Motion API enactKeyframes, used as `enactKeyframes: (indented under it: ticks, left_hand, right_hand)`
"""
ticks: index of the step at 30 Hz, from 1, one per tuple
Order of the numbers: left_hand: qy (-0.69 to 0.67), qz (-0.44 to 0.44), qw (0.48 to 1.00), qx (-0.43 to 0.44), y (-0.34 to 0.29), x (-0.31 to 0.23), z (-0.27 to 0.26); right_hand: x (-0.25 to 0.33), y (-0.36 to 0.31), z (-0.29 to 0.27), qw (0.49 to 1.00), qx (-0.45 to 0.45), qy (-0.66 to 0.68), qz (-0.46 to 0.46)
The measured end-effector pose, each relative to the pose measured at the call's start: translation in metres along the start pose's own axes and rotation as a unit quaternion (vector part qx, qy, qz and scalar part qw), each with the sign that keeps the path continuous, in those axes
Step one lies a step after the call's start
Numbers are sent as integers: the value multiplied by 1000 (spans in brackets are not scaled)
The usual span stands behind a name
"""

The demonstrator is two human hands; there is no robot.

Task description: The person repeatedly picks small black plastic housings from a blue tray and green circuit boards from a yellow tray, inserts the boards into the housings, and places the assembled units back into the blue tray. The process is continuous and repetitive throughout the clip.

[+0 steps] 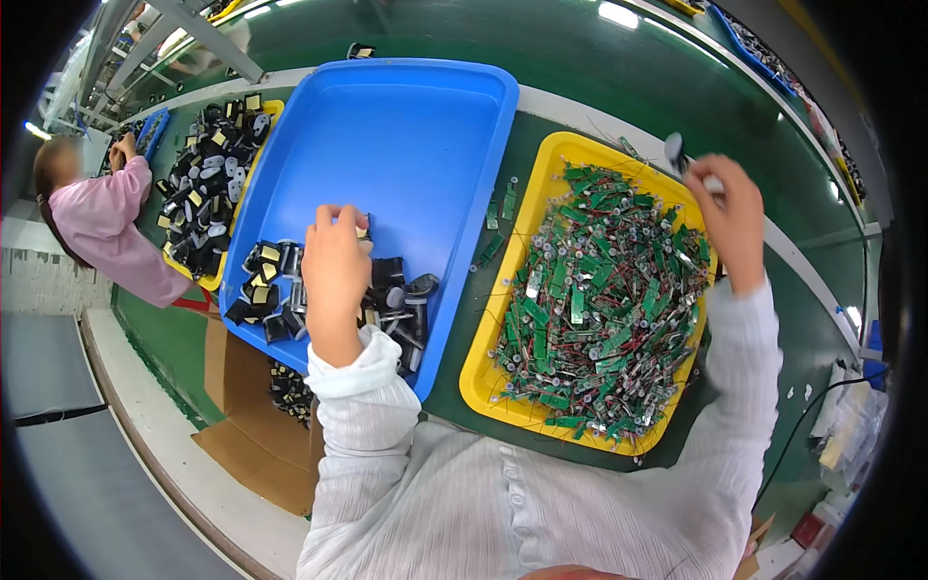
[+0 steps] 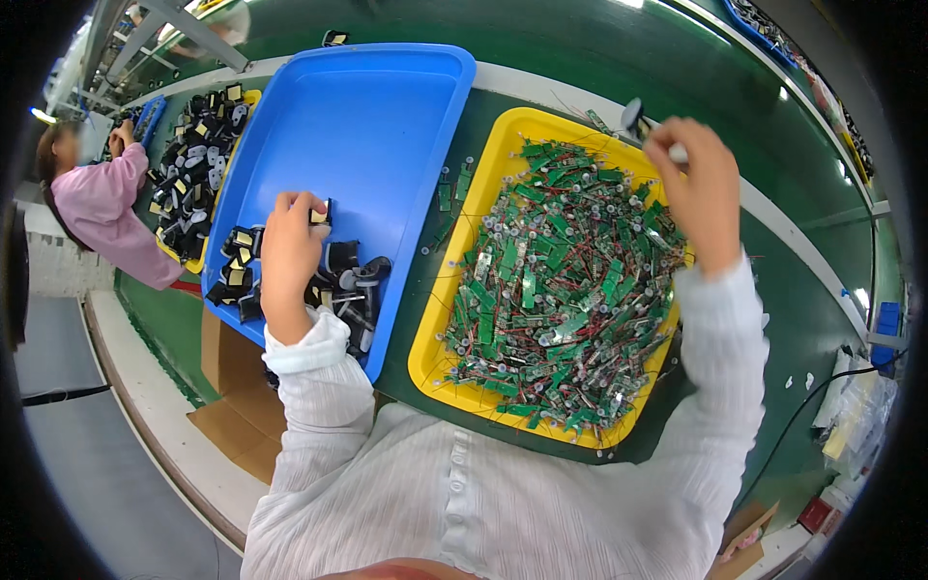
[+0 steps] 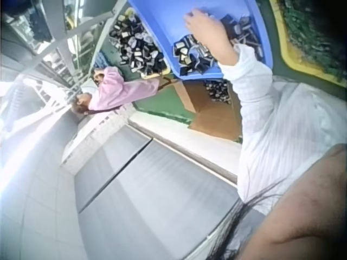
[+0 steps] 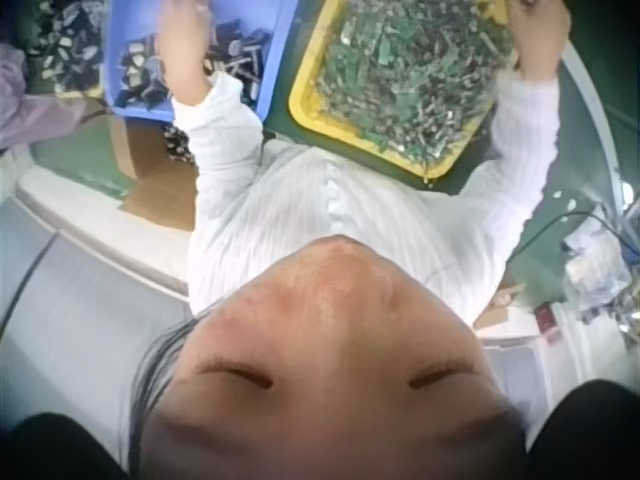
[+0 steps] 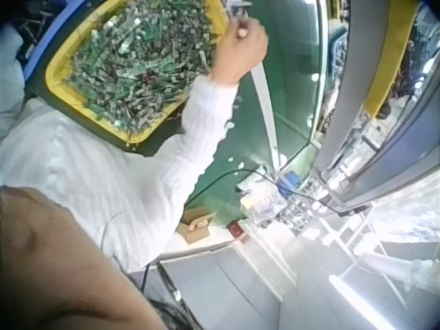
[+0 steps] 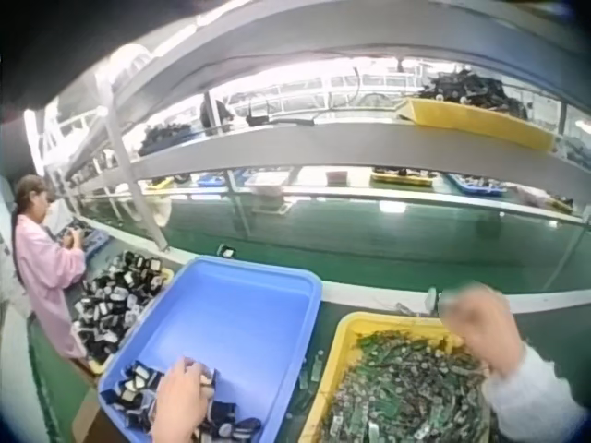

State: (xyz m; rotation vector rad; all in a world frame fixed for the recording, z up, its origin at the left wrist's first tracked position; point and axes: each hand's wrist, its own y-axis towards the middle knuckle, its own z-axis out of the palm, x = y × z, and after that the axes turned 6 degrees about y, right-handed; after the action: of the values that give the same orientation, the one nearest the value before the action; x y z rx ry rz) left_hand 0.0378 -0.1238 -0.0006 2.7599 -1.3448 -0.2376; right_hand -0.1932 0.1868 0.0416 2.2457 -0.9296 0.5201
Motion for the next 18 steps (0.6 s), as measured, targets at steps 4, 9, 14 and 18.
enactKeyframes:
  ticks: [4,9,14,18]
  left_hand:
    - [-26,-24,998,47,9,6,13]
    - [-8,-47,998,30,17,0,20]
    - [-26,-21,999,-38,15,-9,16]
    - [-204,36,966,-153,7,-43,-3]
  right_hand:
    - [-104,46,22,985,42,-167,14]
    - [-134,58,26,968,135,-168,128]
    - [-90,43,11,975,94,-190,-71]
    - [-30,15,15,980,116,-55,-155]
